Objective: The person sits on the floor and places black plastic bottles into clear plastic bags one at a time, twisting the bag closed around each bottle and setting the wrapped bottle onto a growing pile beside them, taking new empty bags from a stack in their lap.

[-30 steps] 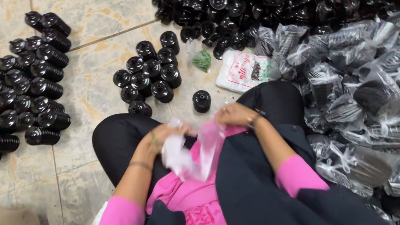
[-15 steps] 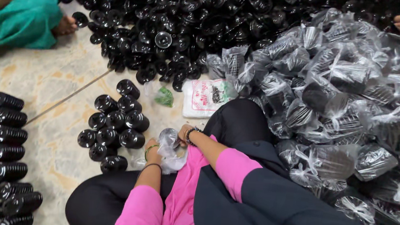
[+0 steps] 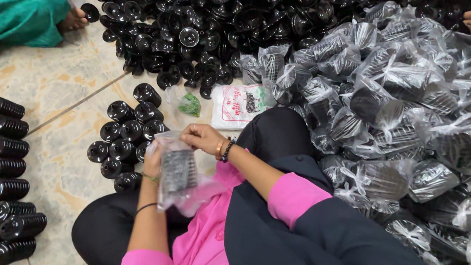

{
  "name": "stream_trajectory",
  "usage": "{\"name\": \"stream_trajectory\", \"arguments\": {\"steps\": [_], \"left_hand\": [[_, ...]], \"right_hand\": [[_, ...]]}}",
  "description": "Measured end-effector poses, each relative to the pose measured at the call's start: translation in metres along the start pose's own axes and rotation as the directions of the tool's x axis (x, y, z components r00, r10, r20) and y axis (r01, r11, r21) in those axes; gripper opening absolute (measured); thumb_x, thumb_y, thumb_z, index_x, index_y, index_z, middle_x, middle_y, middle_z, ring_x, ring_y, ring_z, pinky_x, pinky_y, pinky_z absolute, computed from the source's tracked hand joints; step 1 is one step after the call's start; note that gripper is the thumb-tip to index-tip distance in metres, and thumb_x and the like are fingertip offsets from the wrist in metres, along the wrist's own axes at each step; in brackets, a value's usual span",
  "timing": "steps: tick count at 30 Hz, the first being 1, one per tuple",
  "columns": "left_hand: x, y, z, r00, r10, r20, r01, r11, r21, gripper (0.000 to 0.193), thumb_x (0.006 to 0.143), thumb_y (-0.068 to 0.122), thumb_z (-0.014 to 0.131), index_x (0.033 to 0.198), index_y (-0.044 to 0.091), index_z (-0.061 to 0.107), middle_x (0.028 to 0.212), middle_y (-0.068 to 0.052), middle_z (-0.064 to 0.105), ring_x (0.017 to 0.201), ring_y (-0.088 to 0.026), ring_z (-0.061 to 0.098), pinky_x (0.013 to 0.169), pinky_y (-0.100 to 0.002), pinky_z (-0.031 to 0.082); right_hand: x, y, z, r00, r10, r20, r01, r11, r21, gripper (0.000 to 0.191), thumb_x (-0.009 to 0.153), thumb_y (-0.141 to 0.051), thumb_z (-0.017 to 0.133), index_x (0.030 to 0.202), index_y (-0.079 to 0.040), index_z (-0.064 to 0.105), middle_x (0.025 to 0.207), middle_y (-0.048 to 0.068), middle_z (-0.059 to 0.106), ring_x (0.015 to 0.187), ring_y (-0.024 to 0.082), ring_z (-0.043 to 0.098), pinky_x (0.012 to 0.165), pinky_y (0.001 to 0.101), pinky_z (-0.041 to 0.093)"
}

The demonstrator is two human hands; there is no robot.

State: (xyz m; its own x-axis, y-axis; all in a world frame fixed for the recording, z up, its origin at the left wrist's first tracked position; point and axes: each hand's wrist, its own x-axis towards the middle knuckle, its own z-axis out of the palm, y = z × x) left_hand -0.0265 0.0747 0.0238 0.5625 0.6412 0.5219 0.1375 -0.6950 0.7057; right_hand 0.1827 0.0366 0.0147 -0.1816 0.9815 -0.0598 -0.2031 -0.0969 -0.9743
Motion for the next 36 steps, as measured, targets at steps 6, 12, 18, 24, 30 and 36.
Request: {"name": "stream_trajectory", "arguments": {"steps": [6,12,18,24,30,36], "left_hand": [[-0.041,0.047,-0.039,0.859,-0.496,0.128,0.512,0.824,-0.243,0.023,0.093,0.021,0.071,0.096,-0.002,0.071,0.102,-0.003,0.069,0.089,-0.012,0.065,0.077,-0.026,0.052],[-0.035,0.049,-0.016,0.519,-0.834,0.187,0.788,0.383,-0.482,0.026,0.103,0.023,0.071,0.093,0.001,0.061,0.081,-0.009,0.064,0.064,-0.018,0.058,0.057,-0.035,0.047],[-0.019,0.062,0.005,0.473,-0.727,0.497,0.742,0.024,-0.67,0.007,0.093,0.012,0.063,0.094,0.006,0.06,0.077,-0.008,0.067,0.062,-0.02,0.067,0.055,-0.037,0.058],[-0.033,0.091,0.0,0.693,-0.528,0.491,0.7,0.329,-0.634,0.017,0.098,0.011,0.071,0.093,0.005,0.057,0.082,-0.007,0.067,0.066,-0.013,0.057,0.055,-0.026,0.046],[-0.026,0.13,0.004,0.886,-0.458,-0.067,0.46,0.888,0.017,0.017,0.09,0.01,0.073,0.088,0.004,0.058,0.074,-0.005,0.067,0.065,-0.011,0.062,0.062,-0.027,0.05],[-0.029,0.149,0.006,0.883,-0.418,-0.214,0.418,0.907,-0.048,0.019,0.092,0.017,0.078,0.091,0.002,0.065,0.091,-0.006,0.076,0.072,-0.007,0.061,0.066,-0.025,0.052]], "right_hand": [[-0.035,-0.019,-0.049,0.995,-0.086,0.041,0.095,0.877,-0.472,0.024,0.095,-0.025,0.071,0.097,-0.001,0.068,0.086,0.005,0.073,0.08,0.013,0.068,0.071,0.031,0.057],[-0.06,-0.024,-0.008,1.0,-0.013,0.02,0.023,0.282,-0.959,0.022,0.089,-0.024,0.067,0.092,-0.003,0.069,0.09,0.022,0.072,0.084,0.04,0.07,0.072,0.049,0.055],[-0.081,-0.049,0.044,0.924,-0.312,0.222,0.359,0.507,-0.784,0.017,0.091,-0.019,0.066,0.091,-0.003,0.07,0.091,0.016,0.069,0.088,0.038,0.069,0.077,0.0461,0.054],[-0.087,-0.079,0.022,0.926,-0.364,0.102,0.371,0.824,-0.428,0.015,0.096,-0.019,0.068,0.098,-0.005,0.066,0.097,0.007,0.07,0.096,0.021,0.068,0.089,0.0357,0.054],[-0.09,-0.065,0.026,0.969,-0.144,0.202,0.183,0.965,-0.186,0.04,0.094,-0.032,0.074,0.118,-0.004,0.058,0.099,0.006,0.071,0.095,0.013,0.067,0.088,0.0312,0.052],[-0.088,-0.074,0.021,0.985,-0.116,0.131,0.168,0.831,-0.53,0.026,0.089,-0.032,0.078,0.099,-0.009,0.073,0.094,0.004,0.073,0.089,0.016,0.072,0.083,0.032,0.056]]}}
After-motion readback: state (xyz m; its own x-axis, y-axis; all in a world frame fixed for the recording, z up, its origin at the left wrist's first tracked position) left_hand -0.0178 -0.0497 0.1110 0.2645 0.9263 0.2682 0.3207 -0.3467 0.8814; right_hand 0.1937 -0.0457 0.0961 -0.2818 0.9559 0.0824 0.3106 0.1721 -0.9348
